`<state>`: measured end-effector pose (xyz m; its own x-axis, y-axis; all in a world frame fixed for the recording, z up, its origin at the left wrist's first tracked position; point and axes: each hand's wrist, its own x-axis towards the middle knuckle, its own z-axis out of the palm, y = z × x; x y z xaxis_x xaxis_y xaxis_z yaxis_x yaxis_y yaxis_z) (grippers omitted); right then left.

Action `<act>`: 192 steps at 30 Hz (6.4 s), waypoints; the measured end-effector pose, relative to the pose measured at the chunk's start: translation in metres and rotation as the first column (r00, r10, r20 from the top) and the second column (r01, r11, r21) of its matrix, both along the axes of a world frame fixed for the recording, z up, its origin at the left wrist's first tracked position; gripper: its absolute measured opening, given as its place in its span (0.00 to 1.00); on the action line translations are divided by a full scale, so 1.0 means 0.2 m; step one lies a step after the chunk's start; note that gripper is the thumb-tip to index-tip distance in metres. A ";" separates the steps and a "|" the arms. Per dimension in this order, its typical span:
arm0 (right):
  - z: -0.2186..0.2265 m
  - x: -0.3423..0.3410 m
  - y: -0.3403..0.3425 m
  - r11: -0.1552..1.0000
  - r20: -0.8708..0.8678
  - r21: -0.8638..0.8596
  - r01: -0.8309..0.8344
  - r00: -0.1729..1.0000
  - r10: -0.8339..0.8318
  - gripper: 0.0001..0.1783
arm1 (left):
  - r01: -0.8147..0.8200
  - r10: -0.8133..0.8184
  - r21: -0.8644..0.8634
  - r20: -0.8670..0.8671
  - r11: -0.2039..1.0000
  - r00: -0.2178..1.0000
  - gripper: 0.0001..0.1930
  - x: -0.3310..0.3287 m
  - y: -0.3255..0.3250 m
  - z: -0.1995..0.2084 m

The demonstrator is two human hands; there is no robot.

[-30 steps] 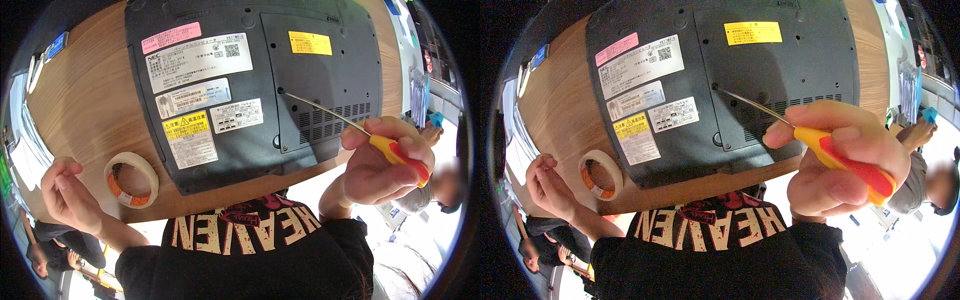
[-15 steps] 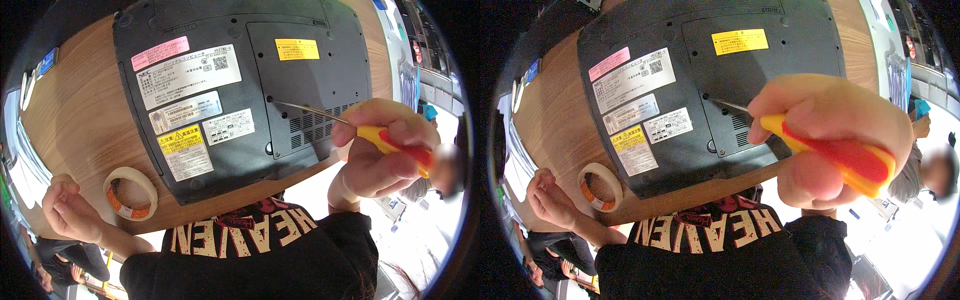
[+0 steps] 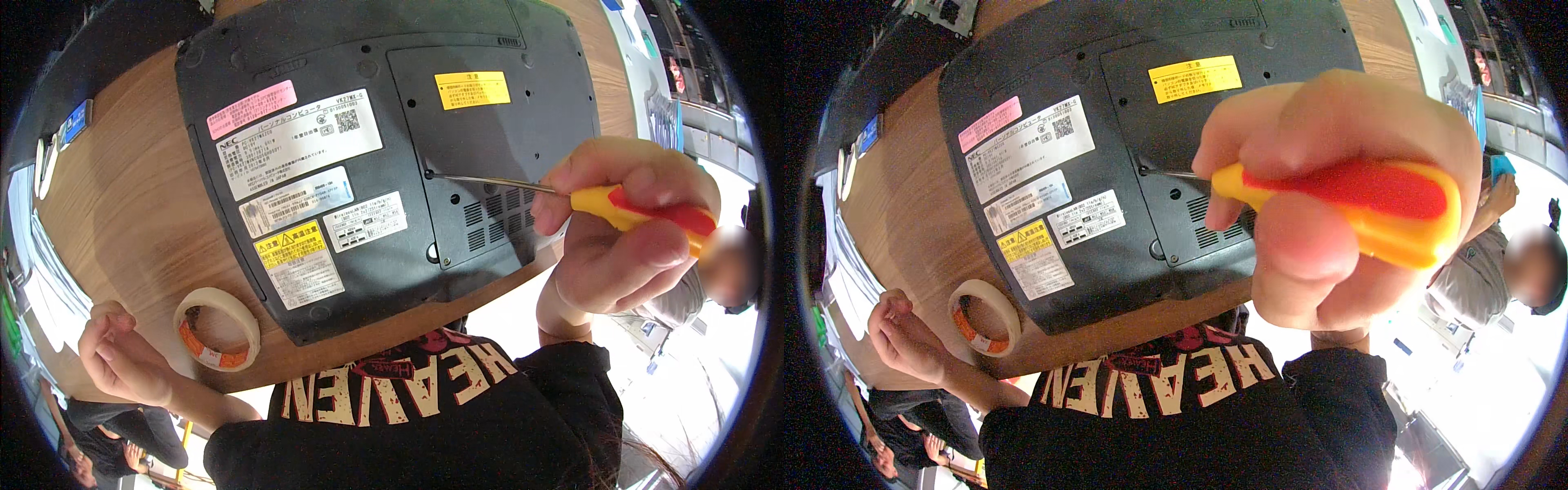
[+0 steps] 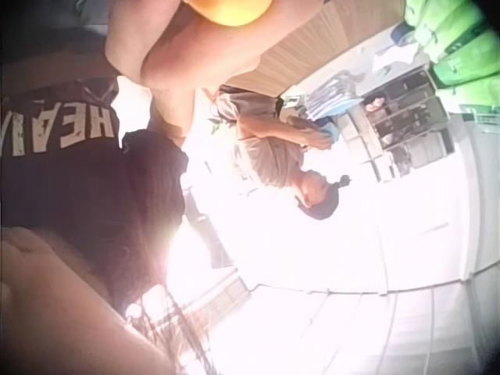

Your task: The person uses a screwdriver to tighten screws on the internal components and the outer bottom casing of a laptop, then places the casing back onto the base.

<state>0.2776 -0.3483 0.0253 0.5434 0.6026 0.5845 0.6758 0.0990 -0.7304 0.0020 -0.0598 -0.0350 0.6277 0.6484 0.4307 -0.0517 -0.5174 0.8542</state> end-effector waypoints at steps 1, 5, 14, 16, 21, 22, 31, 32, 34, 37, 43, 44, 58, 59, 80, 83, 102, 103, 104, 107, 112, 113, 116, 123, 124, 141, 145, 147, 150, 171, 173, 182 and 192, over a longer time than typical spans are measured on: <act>0.00 0.01 0.00 1.000 0.000 0.001 0.004 1.000 -0.004 0.19 | -0.017 0.017 0.006 -0.006 1.000 1.000 0.14 0.00 0.00 0.00; -0.01 0.01 0.00 1.000 -0.001 0.005 0.001 1.000 -0.001 0.19 | -0.051 0.052 0.027 -0.025 0.998 0.998 0.14 -0.01 0.00 -0.01; -0.01 0.01 0.00 1.000 -0.003 0.003 -0.003 1.000 0.003 0.19 | -0.054 0.054 0.008 -0.011 0.999 0.998 0.14 0.00 0.01 -0.01; -0.01 0.02 -0.01 1.000 -0.002 0.006 -0.003 1.000 0.003 0.19 | -0.052 0.052 0.005 -0.007 0.999 0.999 0.14 0.00 0.00 -0.01; -0.01 0.02 -0.01 1.000 -0.002 0.003 -0.004 1.000 0.004 0.20 | -0.054 0.054 0.005 -0.013 0.999 0.998 0.14 0.01 0.00 0.00; -0.01 0.02 -0.01 1.000 -0.004 0.004 -0.004 1.000 0.004 0.20 | -0.046 0.046 0.000 -0.013 0.999 0.999 0.14 0.00 0.00 0.00; -0.01 0.03 0.01 1.000 -0.001 -0.001 -0.011 1.000 0.011 0.20 | -0.023 0.023 -0.013 -0.017 1.000 1.000 0.14 -0.01 0.01 0.00; 0.00 0.03 0.01 1.000 0.002 0.000 -0.010 1.000 0.010 0.20 | -0.025 0.025 -0.016 -0.018 1.000 1.000 0.14 -0.01 0.01 0.00; 0.00 0.03 0.01 1.000 -0.002 -0.006 -0.018 1.000 0.018 0.20 | -0.022 0.022 -0.022 -0.016 1.000 1.000 0.14 -0.01 0.02 -0.01; 0.00 0.03 0.01 1.000 0.000 -0.010 -0.026 1.000 0.026 0.20 | -0.018 0.018 -0.029 -0.012 0.999 1.000 0.14 -0.02 0.02 -0.01; 0.03 0.03 0.01 0.999 0.005 -0.033 -0.037 0.999 0.037 0.20 | -0.012 0.011 -0.021 -0.011 1.000 1.000 0.14 0.00 0.02 0.00; 0.03 0.03 0.01 0.998 0.006 -0.038 -0.043 0.999 0.043 0.21 | -0.009 0.009 -0.021 -0.010 1.000 1.000 0.14 0.00 0.02 0.00; 0.12 0.07 0.08 0.941 0.000 -0.268 -0.207 0.977 0.215 0.21 | -0.080 0.081 0.016 -0.022 0.997 0.996 0.15 -0.03 -0.01 0.00; 0.14 0.07 0.08 0.937 0.003 -0.285 -0.201 0.978 0.210 0.22 | -0.075 0.075 0.017 -0.020 0.997 0.997 0.15 -0.01 -0.01 0.00; 0.06 0.13 0.00 0.978 -0.010 -0.029 -0.205 0.979 0.205 0.21 | -0.100 0.101 0.038 -0.018 0.994 0.995 0.14 -0.02 0.02 -0.02; 0.06 0.13 -0.01 0.987 -0.019 -0.031 -0.157 0.988 0.156 0.20 | -0.088 0.089 0.045 -0.032 0.995 0.996 0.14 -0.03 0.02 -0.01; 0.07 0.11 0.02 0.970 -0.005 -0.172 -0.173 0.985 0.174 0.19 | -0.046 0.047 0.015 -0.057 0.999 0.997 0.14 -0.04 0.02 -0.01; 0.07 0.11 0.02 0.970 -0.002 -0.173 -0.173 0.984 0.176 0.19 | -0.054 0.055 0.010 -0.049 0.998 0.997 0.14 -0.04 0.02 -0.01; 0.07 0.11 0.03 0.970 0.003 -0.173 -0.172 0.984 0.175 0.19 | -0.062 0.062 0.005 -0.041 0.998 0.997 0.14 -0.04 0.02 -0.01; 0.06 0.10 0.03 0.969 0.003 -0.170 -0.176 0.984 0.180 0.18 | -0.048 0.048 0.015 -0.045 0.999 0.998 0.14 -0.04 0.02 -0.01; 0.06 0.10 0.04 0.970 0.007 -0.165 -0.181 0.983 0.184 0.17 | -0.016 0.016 0.013 -0.043 1.000 0.999 0.14 -0.03 0.03 -0.01; 0.06 0.10 0.04 0.970 0.008 -0.162 -0.182 0.983 0.186 0.17 | -0.006 0.006 0.013 -0.041 1.000 0.999 0.14 -0.03 0.02 -0.01; 0.07 0.10 0.04 0.969 0.012 -0.164 -0.184 0.982 0.188 0.17 | -0.012 0.012 0.009 -0.038 1.000 0.999 0.14 -0.03 0.02 -0.01; 0.07 0.09 0.05 0.960 0.012 -0.180 -0.216 0.975 0.222 0.16 | -0.032 0.033 0.017 -0.049 0.999 0.998 0.14 -0.05 0.01 -0.01; 0.08 0.08 0.05 0.959 0.018 -0.192 -0.209 0.976 0.217 0.16 | -0.028 0.029 0.016 -0.051 0.999 0.998 0.14 -0.04 0.02 -0.01; 0.11 0.02 0.24 0.989 0.257 -0.126 0.079 0.965 -0.045 0.15 | -0.237 0.249 0.130 -0.081 0.963 0.965 0.11 0.00 -0.07 0.04; 0.15 0.01 0.29 0.991 0.476 -0.118 0.067 0.880 -0.002 0.17 | -0.310 0.337 0.155 -0.201 0.938 0.920 0.09 0.03 -0.12 0.05; 0.17 -0.02 0.28 0.985 0.323 -0.165 0.056 0.946 0.000 0.11 | -0.330 0.335 0.057 -0.169 0.942 0.927 0.06 0.03 -0.13 0.07; 0.33 -0.07 0.20 0.980 0.091 -0.197 0.027 0.996 -0.009 0.08 | -0.183 0.184 0.014 -0.081 0.983 0.980 0.05 0.07 -0.15 0.15; 0.51 -0.05 0.19 0.639 0.801 -0.387 0.665 0.586 -0.124 0.29 | 0.487 -0.483 0.190 -0.071 0.852 0.873 0.07 0.97 -0.64 0.38; 0.51 -0.04 0.13 0.816 0.633 -0.375 0.439 0.765 -0.120 0.22 | 0.490 -0.482 0.184 -0.090 0.852 0.872 0.07 0.97 -0.64 0.38; 0.62 -0.04 0.05 0.894 0.247 -0.447 -0.035 0.956 0.161 0.07 | 0.592 -0.608 0.344 -0.073 0.729 0.790 0.05 0.94 -0.60 0.38; 0.60 -0.16 0.09 0.777 0.527 -0.549 0.308 0.849 0.036 0.13 | 0.543 -0.533 0.337 -0.130 0.769 0.836 0.07 0.91 -0.63 0.40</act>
